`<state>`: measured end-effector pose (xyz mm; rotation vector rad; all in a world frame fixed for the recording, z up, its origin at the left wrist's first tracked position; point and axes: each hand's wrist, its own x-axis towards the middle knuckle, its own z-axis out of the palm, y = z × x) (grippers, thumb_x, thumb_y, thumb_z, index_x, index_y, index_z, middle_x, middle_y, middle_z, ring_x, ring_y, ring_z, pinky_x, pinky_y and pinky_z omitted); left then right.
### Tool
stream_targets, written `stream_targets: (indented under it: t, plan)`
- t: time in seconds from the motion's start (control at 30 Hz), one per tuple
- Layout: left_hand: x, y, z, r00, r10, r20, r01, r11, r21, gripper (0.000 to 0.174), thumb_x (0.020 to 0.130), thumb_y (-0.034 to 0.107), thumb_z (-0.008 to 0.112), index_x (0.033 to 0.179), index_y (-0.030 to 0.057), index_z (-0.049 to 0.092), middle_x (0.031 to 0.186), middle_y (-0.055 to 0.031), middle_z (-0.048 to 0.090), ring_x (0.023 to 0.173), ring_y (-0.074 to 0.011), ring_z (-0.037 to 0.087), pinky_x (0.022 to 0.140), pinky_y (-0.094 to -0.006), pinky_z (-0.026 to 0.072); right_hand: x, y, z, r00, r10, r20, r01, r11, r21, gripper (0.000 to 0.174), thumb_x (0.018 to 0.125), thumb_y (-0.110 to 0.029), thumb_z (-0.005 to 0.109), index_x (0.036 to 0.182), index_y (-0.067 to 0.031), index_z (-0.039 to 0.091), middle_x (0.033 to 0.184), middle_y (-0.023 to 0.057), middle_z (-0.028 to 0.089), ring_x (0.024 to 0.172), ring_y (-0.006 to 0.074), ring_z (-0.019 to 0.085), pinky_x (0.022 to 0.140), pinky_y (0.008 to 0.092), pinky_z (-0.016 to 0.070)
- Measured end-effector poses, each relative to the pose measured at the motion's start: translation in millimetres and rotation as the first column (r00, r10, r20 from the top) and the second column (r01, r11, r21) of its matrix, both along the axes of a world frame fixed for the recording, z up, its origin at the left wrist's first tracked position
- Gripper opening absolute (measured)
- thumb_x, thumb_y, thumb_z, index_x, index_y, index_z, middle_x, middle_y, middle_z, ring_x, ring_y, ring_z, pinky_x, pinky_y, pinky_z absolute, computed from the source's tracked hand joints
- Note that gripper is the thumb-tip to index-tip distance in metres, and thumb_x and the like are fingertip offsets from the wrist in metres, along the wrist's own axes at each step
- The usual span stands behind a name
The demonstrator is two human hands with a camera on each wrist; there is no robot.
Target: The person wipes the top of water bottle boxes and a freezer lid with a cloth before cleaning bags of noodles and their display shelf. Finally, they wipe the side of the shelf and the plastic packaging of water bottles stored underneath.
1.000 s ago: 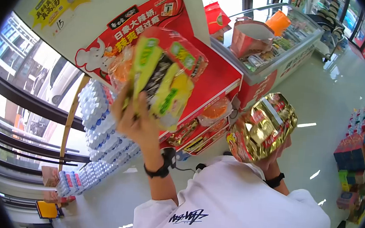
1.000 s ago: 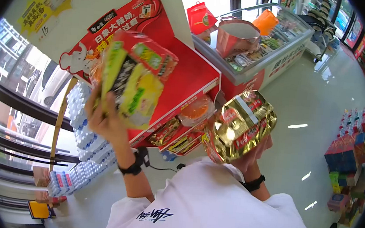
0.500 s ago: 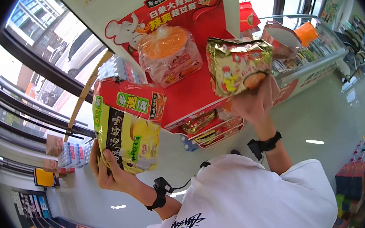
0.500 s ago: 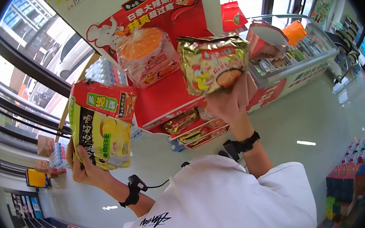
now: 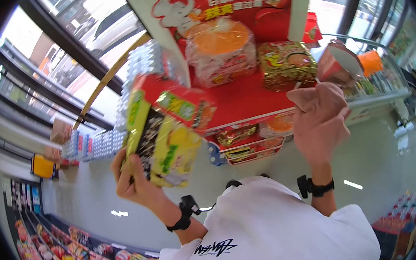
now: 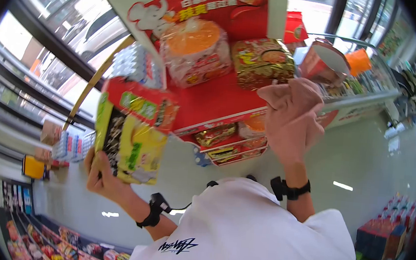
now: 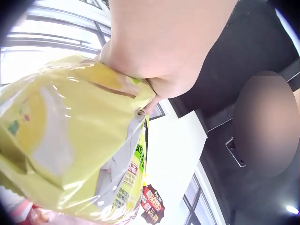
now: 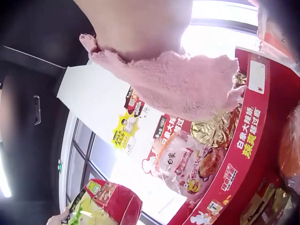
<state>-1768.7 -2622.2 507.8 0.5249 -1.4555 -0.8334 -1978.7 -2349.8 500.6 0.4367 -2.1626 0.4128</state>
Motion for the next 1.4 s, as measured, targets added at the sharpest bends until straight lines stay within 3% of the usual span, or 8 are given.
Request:
stream_targets:
  t: [0.1,0.17,0.5,0.7,0.77,0.87,1.1,1.4]
  plan:
    - [-14.9,10.1,1.9,0.988,-0.128,-0.086,0.134,0.989,0.066,0.025,0.091,0.009,0.076,0.102,-0.0138,0.075,0.113,-0.0158,0.07,0.097,-0.0209,0.065,0.088,-0.0339,0.05,1.0,-12.3,-16.2,0.717,0.547,0.433,-0.261,0.786,-0.56,0.029,0.093,-0.004,0.06,0.121,-0.0005,0.053,0.111,0.0142,0.065,0.119,0.026,0.061,0.102,0.0336,0.0478]
    - [-22.9,21.2,5.7,0.969,-0.221,-0.113,0.23,0.97,0.077,0.026,0.091,0.01,0.077,0.101,-0.0135,0.075,0.114,-0.0157,0.07,0.099,-0.0217,0.065,0.089,-0.0337,0.05,-0.3,-30.7,-53.6,0.231,0.92,-0.315,-0.174,-0.279,-0.944,0.047,0.089,0.0,0.063,0.134,-0.0014,0.051,0.127,0.0146,0.063,0.123,0.0274,0.06,0.106,0.0365,0.0482]
    - [-80.3,68.2,41.4,0.686,-0.699,-0.203,0.649,0.714,-0.262,0.093,0.079,0.041,0.086,0.152,0.0052,0.042,0.157,-0.0198,0.043,0.136,-0.037,0.053,0.114,-0.0489,0.0434,21.6,-39.6,-139.9,0.417,0.896,0.153,-0.252,0.275,-0.928,0.062,0.107,-0.061,0.04,0.141,-0.0107,0.052,0.128,0.0118,0.063,0.117,0.0247,0.063,0.106,0.0384,0.0513]
    - [-80.8,58.5,-16.9,0.445,-0.867,-0.225,0.886,0.39,0.251,0.123,0.068,0.059,0.091,0.16,0.0073,0.028,0.164,-0.0214,0.03,0.139,-0.0412,0.05,0.11,-0.0497,0.0481,17.8,-41.5,-75.6,-0.024,0.649,-0.76,0.382,-0.697,-0.607,0.052,0.108,-0.056,0.044,0.13,-0.0117,0.057,0.118,0.0061,0.066,0.103,0.0177,0.067,0.09,0.0347,0.058]
    - [-75.7,58.3,-44.0,0.227,-0.91,-0.347,0.935,0.104,0.339,0.119,0.07,0.056,0.089,0.16,0.007,0.029,0.163,-0.021,0.032,0.138,-0.0397,0.051,0.109,-0.049,0.049,26.7,-56.1,-40.6,0.362,0.819,-0.444,0.365,-0.563,-0.742,0.033,0.106,-0.043,0.053,0.118,-0.0127,0.061,0.112,0.0011,0.066,0.095,0.0106,0.066,0.076,0.0283,0.0574]
    - [-69.0,54.7,-69.6,0.059,-0.9,-0.433,0.917,-0.123,0.38,0.111,0.075,0.052,0.087,0.159,0.0066,0.03,0.16,-0.0206,0.036,0.137,-0.0375,0.053,0.108,-0.0478,0.0503,32.6,-59.5,-53.5,0.835,0.476,0.277,-0.27,0.793,-0.547,0.012,0.089,-0.012,0.063,0.101,-0.0088,0.067,0.105,0.0061,0.065,0.093,0.013,0.066,0.078,0.0278,0.0534]
    - [-66.5,49.9,-79.5,-0.043,-0.871,-0.49,0.889,-0.257,0.379,0.094,0.084,0.042,0.08,0.157,0.0057,0.032,0.154,-0.0195,0.045,0.133,-0.0323,0.056,0.104,-0.0452,0.0532,47.6,-79.4,-130.4,-0.066,0.996,-0.054,-0.343,-0.073,-0.936,0.03,0.089,-0.028,0.069,0.113,-0.0112,0.073,0.128,0.0171,0.064,0.122,0.0305,0.063,0.103,0.0462,0.0508]
    - [-59.2,46.3,-72.0,0.064,-0.885,-0.461,0.907,-0.141,0.397,0.082,0.091,0.038,0.075,0.155,0.005,0.037,0.148,-0.0182,0.052,0.128,-0.0289,0.06,0.102,-0.0435,0.0546,51.9,-68.2,17.9,0.445,0.892,-0.077,-0.894,0.437,-0.105,0.054,0.084,-0.036,0.064,0.129,-0.0075,0.069,0.149,0.0199,0.055,0.142,0.0547,0.041,0.119,0.0679,0.0268]
